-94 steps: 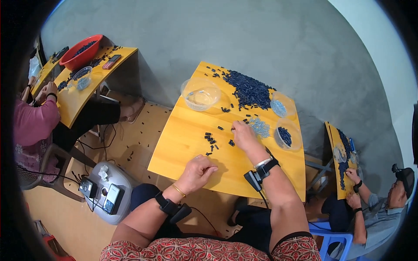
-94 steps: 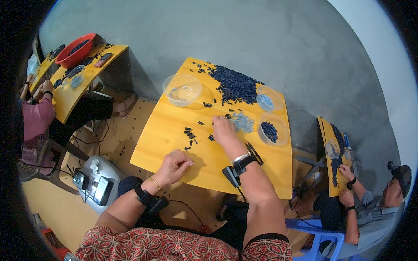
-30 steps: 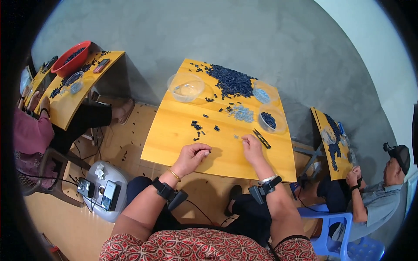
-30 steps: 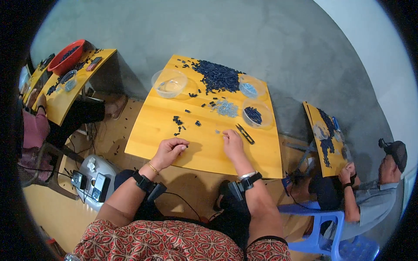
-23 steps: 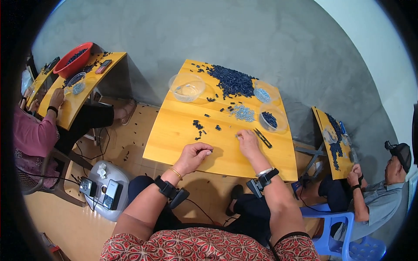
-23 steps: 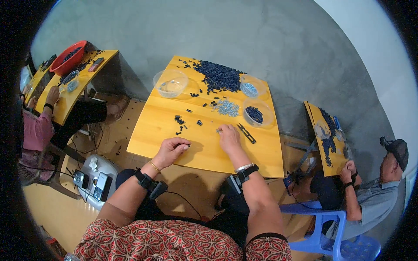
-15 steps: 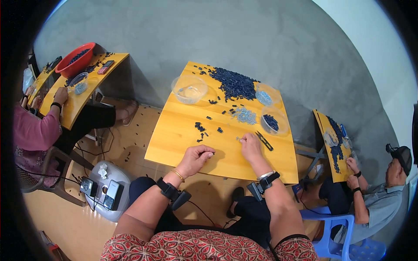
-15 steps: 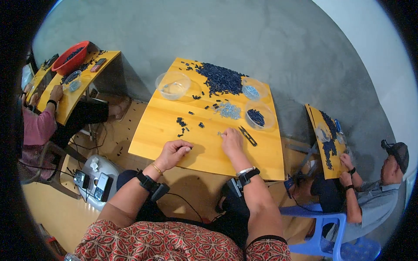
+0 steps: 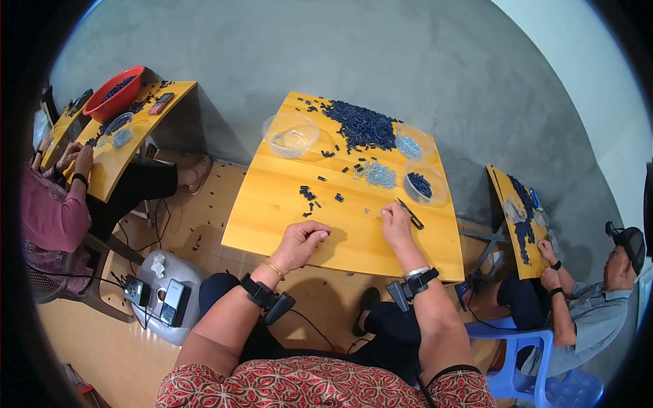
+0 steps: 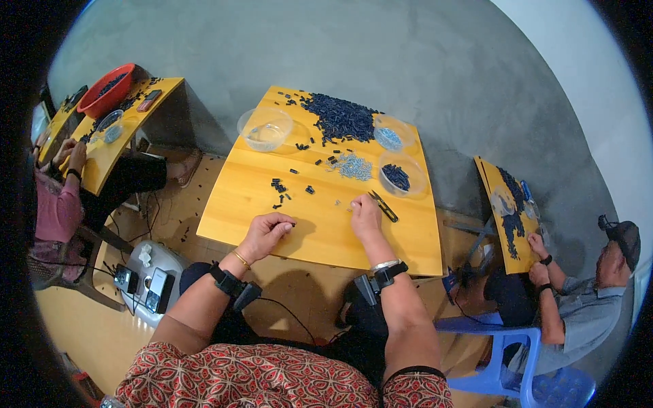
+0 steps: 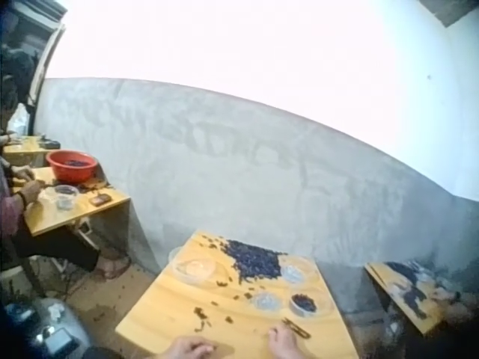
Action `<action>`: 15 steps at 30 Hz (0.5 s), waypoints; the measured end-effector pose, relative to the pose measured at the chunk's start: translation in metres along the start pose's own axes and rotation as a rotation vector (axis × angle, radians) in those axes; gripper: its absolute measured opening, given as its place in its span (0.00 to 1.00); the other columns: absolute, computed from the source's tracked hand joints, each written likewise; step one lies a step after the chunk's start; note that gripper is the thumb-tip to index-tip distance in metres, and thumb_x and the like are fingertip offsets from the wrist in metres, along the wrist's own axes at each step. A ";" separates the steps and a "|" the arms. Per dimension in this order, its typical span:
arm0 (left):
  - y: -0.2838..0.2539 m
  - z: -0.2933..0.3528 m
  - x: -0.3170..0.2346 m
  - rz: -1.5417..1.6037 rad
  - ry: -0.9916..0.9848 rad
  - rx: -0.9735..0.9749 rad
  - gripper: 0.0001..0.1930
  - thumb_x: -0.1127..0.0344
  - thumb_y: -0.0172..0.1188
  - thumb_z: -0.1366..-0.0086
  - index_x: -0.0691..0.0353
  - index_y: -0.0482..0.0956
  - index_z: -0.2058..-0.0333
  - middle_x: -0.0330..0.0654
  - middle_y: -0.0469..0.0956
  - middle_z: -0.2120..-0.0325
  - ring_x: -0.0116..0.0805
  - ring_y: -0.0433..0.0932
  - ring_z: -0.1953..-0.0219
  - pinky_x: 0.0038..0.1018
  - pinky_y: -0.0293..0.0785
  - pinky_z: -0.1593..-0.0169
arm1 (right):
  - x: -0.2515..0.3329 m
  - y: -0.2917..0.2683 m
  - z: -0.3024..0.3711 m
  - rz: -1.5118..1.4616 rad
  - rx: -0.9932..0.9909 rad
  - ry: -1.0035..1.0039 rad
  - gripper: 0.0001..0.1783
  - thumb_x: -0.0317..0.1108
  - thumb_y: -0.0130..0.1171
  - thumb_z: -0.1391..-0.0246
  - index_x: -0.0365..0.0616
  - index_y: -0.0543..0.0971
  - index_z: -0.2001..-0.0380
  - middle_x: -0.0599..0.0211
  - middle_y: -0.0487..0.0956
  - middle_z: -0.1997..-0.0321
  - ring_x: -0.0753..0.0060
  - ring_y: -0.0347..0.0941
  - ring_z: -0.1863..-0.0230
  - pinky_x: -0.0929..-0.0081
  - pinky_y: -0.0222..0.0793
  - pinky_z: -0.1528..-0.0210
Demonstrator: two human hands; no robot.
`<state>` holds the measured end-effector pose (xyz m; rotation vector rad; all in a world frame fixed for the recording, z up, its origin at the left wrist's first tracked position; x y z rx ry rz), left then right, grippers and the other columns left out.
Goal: The person assembles components by hand by joining a blue plastic piece with a silver metal pin and then placing the unit on the table. This process is repeated, occasionally using shears to adjust the pins during assembly.
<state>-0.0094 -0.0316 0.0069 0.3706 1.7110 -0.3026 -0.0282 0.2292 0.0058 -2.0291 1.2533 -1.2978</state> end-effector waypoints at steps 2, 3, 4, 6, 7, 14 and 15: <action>0.001 -0.002 0.001 -0.006 0.003 -0.010 0.06 0.71 0.53 0.42 0.66 0.76 0.68 0.32 0.73 0.80 0.18 0.66 0.78 0.15 0.66 0.72 | 0.008 -0.008 -0.003 0.007 -0.038 -0.004 0.04 0.28 0.51 0.56 0.40 0.69 0.77 0.56 0.72 0.76 0.53 0.68 0.68 0.62 0.63 0.65; 0.001 -0.002 0.002 -0.011 0.008 -0.021 0.06 0.71 0.54 0.43 0.66 0.76 0.69 0.33 0.73 0.81 0.18 0.66 0.78 0.16 0.66 0.73 | 0.012 -0.014 -0.006 0.076 -0.061 -0.048 0.03 0.28 0.51 0.56 0.40 0.70 0.76 0.56 0.72 0.75 0.52 0.69 0.68 0.62 0.64 0.65; 0.002 0.000 0.003 -0.011 0.002 -0.017 0.06 0.71 0.54 0.43 0.66 0.76 0.69 0.33 0.73 0.81 0.18 0.66 0.78 0.16 0.66 0.73 | 0.013 -0.016 -0.006 0.144 -0.083 -0.092 0.04 0.28 0.51 0.55 0.40 0.70 0.75 0.55 0.73 0.74 0.52 0.69 0.68 0.63 0.64 0.65; 0.002 -0.002 0.003 0.023 -0.007 -0.026 0.05 0.71 0.53 0.42 0.66 0.76 0.69 0.33 0.73 0.81 0.17 0.66 0.78 0.16 0.66 0.73 | -0.004 -0.010 0.000 0.038 -0.038 -0.007 0.04 0.28 0.50 0.55 0.40 0.71 0.74 0.55 0.73 0.74 0.53 0.70 0.68 0.64 0.65 0.65; 0.002 -0.003 0.003 0.025 -0.006 -0.020 0.05 0.71 0.53 0.42 0.66 0.76 0.69 0.33 0.73 0.81 0.17 0.66 0.78 0.16 0.66 0.73 | -0.014 -0.006 0.004 -0.075 0.011 0.071 0.04 0.28 0.49 0.54 0.39 0.72 0.73 0.55 0.74 0.73 0.54 0.70 0.69 0.65 0.66 0.65; 0.000 -0.001 0.000 0.008 -0.007 -0.015 0.06 0.71 0.53 0.42 0.67 0.75 0.68 0.33 0.72 0.81 0.18 0.67 0.79 0.15 0.66 0.73 | -0.016 -0.010 0.016 -0.178 -0.076 0.056 0.04 0.25 0.49 0.54 0.38 0.72 0.72 0.58 0.74 0.73 0.62 0.71 0.71 0.73 0.66 0.67; 0.000 -0.001 0.000 -0.002 -0.013 -0.014 0.06 0.71 0.53 0.42 0.67 0.75 0.68 0.33 0.72 0.81 0.18 0.67 0.79 0.15 0.66 0.73 | -0.014 -0.011 0.017 -0.194 -0.063 0.038 0.04 0.25 0.50 0.55 0.38 0.72 0.72 0.58 0.74 0.74 0.61 0.71 0.71 0.73 0.66 0.67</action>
Point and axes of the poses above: each hand's wrist, its own z-axis away from the middle knuckle, its own y-axis out of the palm, x = y × z, the point moved 1 cm from there along -z, towards the middle knuckle
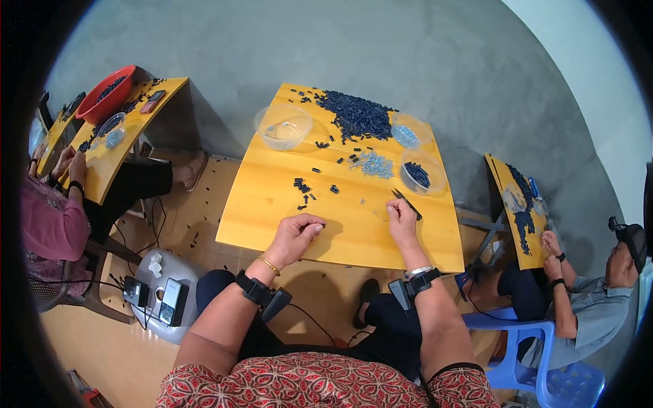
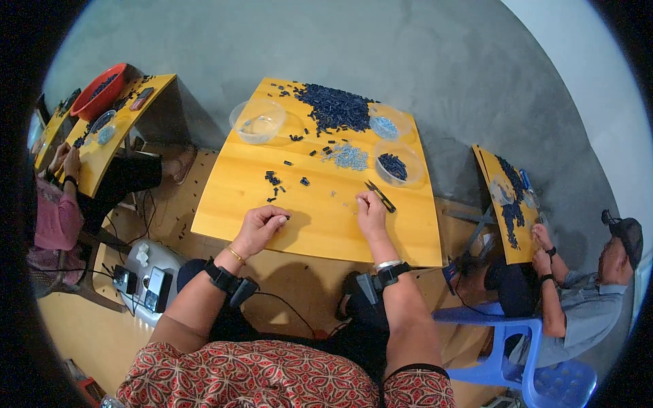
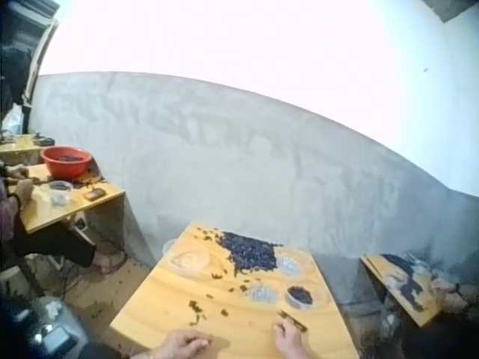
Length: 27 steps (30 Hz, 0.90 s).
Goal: The person assembles components by hand by joining a blue plastic piece with a silver metal pin and then placing the unit on the table. This process is repeated, occasionally using shears to adjust the pins during assembly.
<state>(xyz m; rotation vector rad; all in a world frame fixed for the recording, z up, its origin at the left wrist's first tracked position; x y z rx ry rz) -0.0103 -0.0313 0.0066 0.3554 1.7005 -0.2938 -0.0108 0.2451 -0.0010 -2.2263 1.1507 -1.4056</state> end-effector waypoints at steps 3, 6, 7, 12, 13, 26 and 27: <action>0.002 -0.001 -0.001 0.015 0.011 0.011 0.06 0.71 0.53 0.42 0.67 0.75 0.68 0.33 0.72 0.80 0.18 0.67 0.78 0.15 0.66 0.73 | 0.004 -0.003 0.007 -0.003 0.015 -0.052 0.04 0.24 0.51 0.56 0.39 0.72 0.73 0.57 0.73 0.74 0.61 0.71 0.72 0.72 0.66 0.68; 0.002 -0.001 0.000 -0.002 0.022 0.015 0.06 0.71 0.53 0.42 0.66 0.75 0.68 0.33 0.72 0.80 0.18 0.67 0.78 0.15 0.66 0.72 | 0.006 -0.007 0.024 0.033 -0.027 -0.056 0.06 0.24 0.52 0.57 0.40 0.72 0.72 0.58 0.72 0.74 0.60 0.69 0.71 0.70 0.65 0.67; 0.001 -0.001 0.001 -0.002 0.020 0.017 0.06 0.71 0.53 0.42 0.66 0.75 0.68 0.33 0.72 0.80 0.18 0.67 0.78 0.15 0.66 0.72 | 0.007 -0.010 0.030 0.058 -0.069 -0.024 0.07 0.24 0.52 0.58 0.40 0.72 0.71 0.59 0.72 0.74 0.60 0.68 0.71 0.69 0.65 0.66; -0.001 -0.002 0.004 0.074 0.019 0.036 0.06 0.71 0.53 0.42 0.66 0.75 0.68 0.33 0.73 0.79 0.18 0.67 0.78 0.16 0.67 0.72 | 0.016 -0.025 0.045 0.133 0.025 -0.022 0.11 0.24 0.53 0.59 0.40 0.71 0.67 0.60 0.71 0.74 0.60 0.66 0.70 0.67 0.62 0.65; -0.001 -0.002 0.004 0.076 0.017 0.042 0.06 0.71 0.53 0.42 0.66 0.75 0.68 0.33 0.73 0.79 0.18 0.67 0.78 0.16 0.67 0.72 | 0.019 -0.027 0.046 0.165 0.075 -0.090 0.12 0.24 0.53 0.59 0.40 0.70 0.66 0.60 0.70 0.74 0.60 0.65 0.69 0.67 0.62 0.65; 0.002 -0.002 0.002 0.069 0.023 0.026 0.07 0.70 0.53 0.42 0.66 0.75 0.68 0.32 0.72 0.80 0.17 0.66 0.78 0.15 0.65 0.72 | 0.069 0.009 0.052 0.225 0.158 -0.299 0.04 0.24 0.52 0.60 0.42 0.69 0.77 0.58 0.69 0.75 0.54 0.64 0.68 0.63 0.59 0.64; 0.001 -0.002 0.001 0.074 0.022 0.024 0.07 0.70 0.53 0.42 0.66 0.75 0.68 0.32 0.72 0.80 0.17 0.66 0.78 0.15 0.65 0.73 | 0.069 0.010 0.052 0.221 0.158 -0.306 0.04 0.24 0.52 0.60 0.42 0.69 0.77 0.58 0.69 0.75 0.54 0.64 0.68 0.63 0.59 0.64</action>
Point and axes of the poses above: each hand's wrist, its own z-axis away from the middle knuckle, its own y-axis out of the palm, x = y × z, the point moved 1 cm from there along -z, towards the middle knuckle
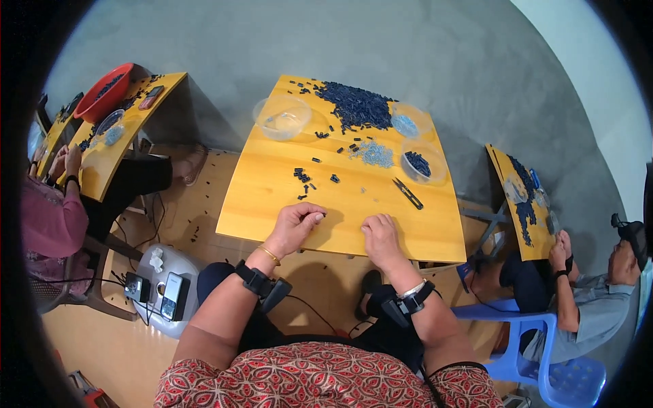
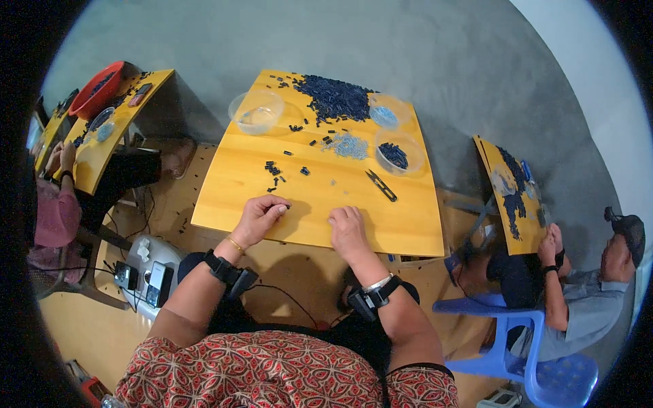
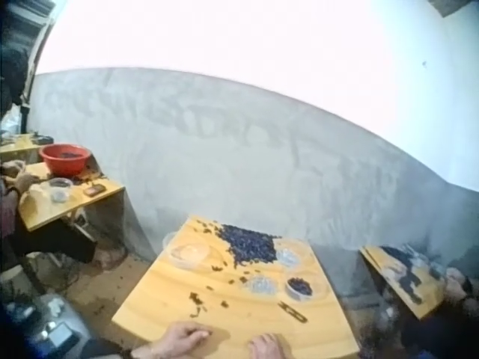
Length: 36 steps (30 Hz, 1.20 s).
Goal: The person assembles components by hand by joining a blue plastic piece with a silver metal pin and then placing the unit on the table. This process is repeated, occasionally using shears to adjust the pins during assembly.
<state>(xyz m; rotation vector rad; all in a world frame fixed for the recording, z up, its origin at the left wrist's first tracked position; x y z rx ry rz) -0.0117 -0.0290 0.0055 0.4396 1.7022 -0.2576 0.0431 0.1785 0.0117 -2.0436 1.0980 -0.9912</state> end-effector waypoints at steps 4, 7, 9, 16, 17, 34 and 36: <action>0.000 -0.001 0.001 0.002 0.000 -0.001 0.07 0.70 0.53 0.42 0.67 0.75 0.68 0.32 0.72 0.80 0.17 0.66 0.78 0.15 0.65 0.73 | -0.008 0.002 0.004 0.029 0.000 0.041 0.04 0.22 0.49 0.60 0.41 0.68 0.77 0.56 0.69 0.74 0.52 0.63 0.68 0.61 0.59 0.63; -0.001 -0.002 0.001 -0.029 -0.009 -0.008 0.06 0.71 0.52 0.41 0.67 0.75 0.68 0.32 0.71 0.81 0.18 0.66 0.78 0.15 0.65 0.73 | -0.018 0.004 0.004 0.081 0.012 0.092 0.05 0.21 0.48 0.61 0.40 0.69 0.76 0.55 0.69 0.72 0.51 0.63 0.67 0.60 0.60 0.62; -0.003 -0.004 0.001 -0.039 0.011 -0.012 0.06 0.72 0.52 0.42 0.68 0.75 0.69 0.33 0.71 0.81 0.19 0.67 0.79 0.16 0.65 0.73 | -0.018 0.001 0.006 0.114 0.021 0.110 0.06 0.21 0.48 0.60 0.39 0.69 0.75 0.54 0.69 0.71 0.50 0.63 0.66 0.59 0.60 0.62; 0.014 0.034 -0.026 0.218 -0.062 -0.045 0.06 0.72 0.50 0.41 0.68 0.75 0.68 0.37 0.72 0.81 0.23 0.70 0.78 0.19 0.69 0.73 | -0.012 -0.029 0.037 -0.186 -0.100 0.334 0.06 0.21 0.48 0.58 0.37 0.72 0.72 0.54 0.72 0.71 0.55 0.68 0.67 0.66 0.64 0.63; 0.018 0.042 -0.034 0.216 -0.057 -0.038 0.06 0.72 0.50 0.41 0.68 0.75 0.68 0.37 0.72 0.81 0.23 0.70 0.78 0.19 0.69 0.73 | -0.004 -0.034 0.040 -0.324 -0.109 0.421 0.05 0.21 0.49 0.56 0.36 0.72 0.73 0.56 0.72 0.72 0.59 0.69 0.69 0.70 0.65 0.64; 0.042 0.122 -0.121 0.597 -0.091 0.174 0.07 0.72 0.50 0.41 0.68 0.74 0.66 0.40 0.73 0.78 0.27 0.71 0.78 0.20 0.70 0.72 | 0.154 -0.127 0.041 -1.572 0.099 0.414 0.06 0.23 0.50 0.50 0.36 0.71 0.66 0.66 0.72 0.71 0.77 0.68 0.69 0.82 0.64 0.64; 0.040 0.127 -0.125 0.597 -0.080 0.187 0.07 0.73 0.51 0.41 0.68 0.74 0.65 0.40 0.74 0.77 0.27 0.72 0.77 0.21 0.71 0.71 | 0.160 -0.127 0.042 -1.564 0.104 0.390 0.06 0.23 0.50 0.50 0.36 0.71 0.66 0.66 0.72 0.70 0.77 0.68 0.69 0.82 0.64 0.63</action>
Point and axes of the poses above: each hand's wrist, its own z-axis away from the middle knuckle, its own y-axis out of the palm, x = y × z, the point moved 1 cm from there along -z, towards the middle knuckle
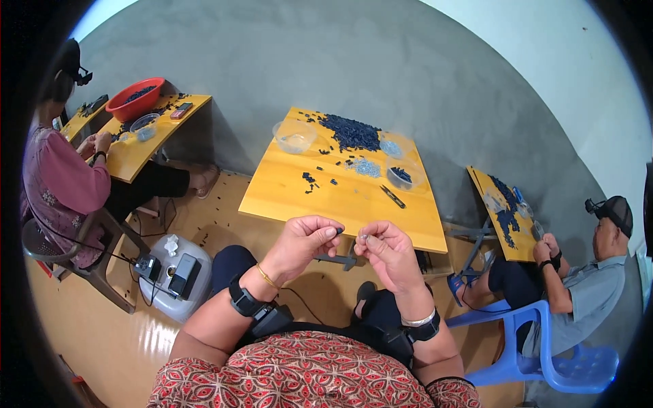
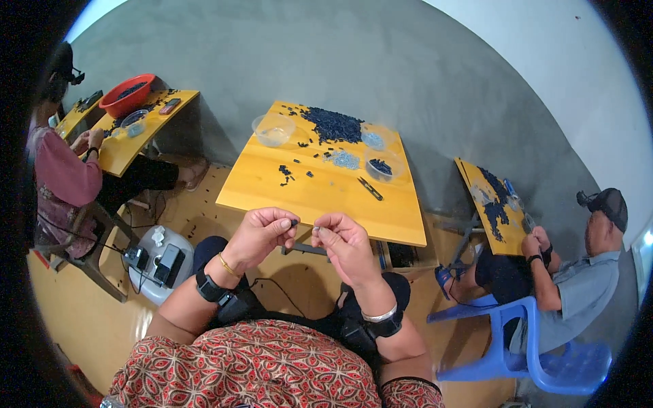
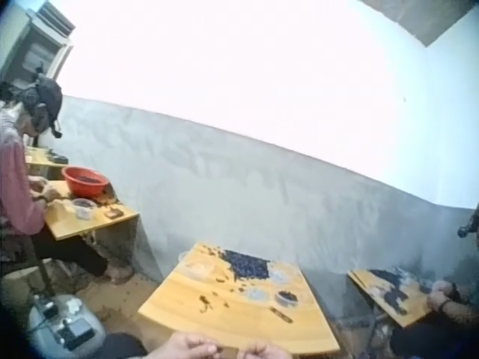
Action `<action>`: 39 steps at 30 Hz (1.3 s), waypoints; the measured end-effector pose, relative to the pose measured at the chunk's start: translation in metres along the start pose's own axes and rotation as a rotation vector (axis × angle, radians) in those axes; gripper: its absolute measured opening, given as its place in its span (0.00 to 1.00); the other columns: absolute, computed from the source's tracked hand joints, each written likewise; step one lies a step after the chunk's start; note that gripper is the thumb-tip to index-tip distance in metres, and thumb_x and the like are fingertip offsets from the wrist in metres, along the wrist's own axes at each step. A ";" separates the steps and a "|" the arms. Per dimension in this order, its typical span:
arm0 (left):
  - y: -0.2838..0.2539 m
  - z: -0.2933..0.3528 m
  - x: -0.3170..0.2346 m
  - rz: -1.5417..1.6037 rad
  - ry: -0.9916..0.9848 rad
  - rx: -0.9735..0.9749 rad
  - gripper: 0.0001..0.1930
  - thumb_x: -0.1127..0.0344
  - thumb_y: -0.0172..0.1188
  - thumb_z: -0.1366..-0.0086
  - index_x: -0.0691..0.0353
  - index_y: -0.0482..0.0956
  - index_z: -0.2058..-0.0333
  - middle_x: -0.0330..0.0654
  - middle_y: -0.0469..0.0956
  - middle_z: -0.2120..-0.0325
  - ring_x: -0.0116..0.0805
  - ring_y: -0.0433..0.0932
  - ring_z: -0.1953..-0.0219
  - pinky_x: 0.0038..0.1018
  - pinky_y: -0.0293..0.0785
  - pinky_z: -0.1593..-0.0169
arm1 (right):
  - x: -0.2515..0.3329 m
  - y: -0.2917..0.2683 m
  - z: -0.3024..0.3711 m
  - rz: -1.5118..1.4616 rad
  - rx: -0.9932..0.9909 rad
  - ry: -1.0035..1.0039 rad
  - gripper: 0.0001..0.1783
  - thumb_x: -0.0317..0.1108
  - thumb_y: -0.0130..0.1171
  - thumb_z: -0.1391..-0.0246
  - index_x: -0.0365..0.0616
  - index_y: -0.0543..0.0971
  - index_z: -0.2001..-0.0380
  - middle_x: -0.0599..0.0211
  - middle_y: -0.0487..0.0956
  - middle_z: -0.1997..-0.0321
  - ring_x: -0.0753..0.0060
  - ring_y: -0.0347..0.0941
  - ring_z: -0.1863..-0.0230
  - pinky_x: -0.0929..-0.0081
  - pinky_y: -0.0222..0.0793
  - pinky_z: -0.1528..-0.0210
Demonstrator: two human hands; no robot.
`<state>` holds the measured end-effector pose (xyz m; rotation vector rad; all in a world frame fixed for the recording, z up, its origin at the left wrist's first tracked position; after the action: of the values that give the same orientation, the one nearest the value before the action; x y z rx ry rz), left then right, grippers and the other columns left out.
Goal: The person assembles components by hand by joining a blue plastic piece with a silver metal pin and then placing the unit on the table. This process is repeated, occasionally using shears to adjust the pins during assembly.
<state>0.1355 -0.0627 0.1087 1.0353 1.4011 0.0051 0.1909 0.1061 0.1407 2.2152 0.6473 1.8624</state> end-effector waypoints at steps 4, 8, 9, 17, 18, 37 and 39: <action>0.007 0.008 -0.004 -0.029 0.032 -0.009 0.08 0.73 0.51 0.41 0.68 0.74 0.64 0.40 0.74 0.75 0.27 0.73 0.75 0.20 0.71 0.69 | 0.002 0.008 0.003 0.015 0.011 -0.039 0.06 0.23 0.50 0.49 0.36 0.71 0.66 0.66 0.72 0.70 0.77 0.68 0.69 0.82 0.65 0.62; 0.009 0.012 -0.007 -0.055 0.029 -0.031 0.08 0.73 0.52 0.41 0.68 0.74 0.63 0.39 0.75 0.74 0.27 0.73 0.74 0.20 0.71 0.68 | 0.001 0.012 0.002 0.015 0.014 -0.025 0.06 0.23 0.50 0.49 0.37 0.71 0.66 0.66 0.73 0.71 0.77 0.68 0.69 0.82 0.65 0.62; 0.010 0.013 -0.007 -0.054 0.030 -0.031 0.08 0.73 0.52 0.41 0.68 0.74 0.63 0.39 0.75 0.74 0.27 0.73 0.74 0.20 0.71 0.68 | 0.001 0.012 0.003 0.038 0.018 -0.047 0.06 0.23 0.50 0.50 0.37 0.71 0.66 0.66 0.73 0.70 0.77 0.68 0.69 0.83 0.65 0.63; 0.017 0.016 -0.009 0.131 0.020 0.059 0.08 0.71 0.51 0.40 0.68 0.73 0.64 0.41 0.74 0.74 0.26 0.73 0.76 0.21 0.73 0.69 | 0.009 0.025 0.008 0.584 -0.112 -0.304 0.06 0.24 0.51 0.50 0.37 0.71 0.66 0.70 0.72 0.71 0.82 0.67 0.71 0.88 0.63 0.68; 0.017 0.016 -0.008 0.130 0.021 0.056 0.08 0.71 0.51 0.40 0.68 0.73 0.64 0.41 0.74 0.74 0.26 0.73 0.76 0.21 0.73 0.69 | 0.010 0.028 0.007 0.712 -0.104 -0.406 0.05 0.23 0.51 0.51 0.38 0.71 0.68 0.70 0.72 0.72 0.83 0.66 0.73 0.87 0.62 0.71; 0.017 0.015 -0.001 0.040 0.058 0.000 0.08 0.71 0.52 0.41 0.68 0.74 0.65 0.38 0.74 0.76 0.24 0.72 0.77 0.19 0.70 0.72 | 0.009 0.040 -0.004 0.922 -0.107 -0.535 0.05 0.20 0.52 0.53 0.38 0.72 0.70 0.66 0.72 0.73 0.78 0.67 0.75 0.84 0.63 0.74; 0.016 0.014 -0.001 -0.020 0.089 -0.008 0.08 0.71 0.53 0.41 0.67 0.74 0.65 0.37 0.74 0.76 0.23 0.72 0.77 0.18 0.70 0.72 | 0.004 0.037 -0.004 0.915 -0.093 -0.538 0.05 0.21 0.52 0.53 0.37 0.72 0.70 0.66 0.72 0.73 0.78 0.67 0.75 0.84 0.63 0.74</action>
<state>0.1552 -0.0625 0.1166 1.0251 1.4910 0.0422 0.1950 0.0742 0.1601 3.0150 -0.6334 1.3381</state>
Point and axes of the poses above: each hand's wrist, its own z-axis away from the middle knuckle, its own y-axis out of the palm, x = y × z, the point moved 1 cm from there along -z, towards the middle knuckle
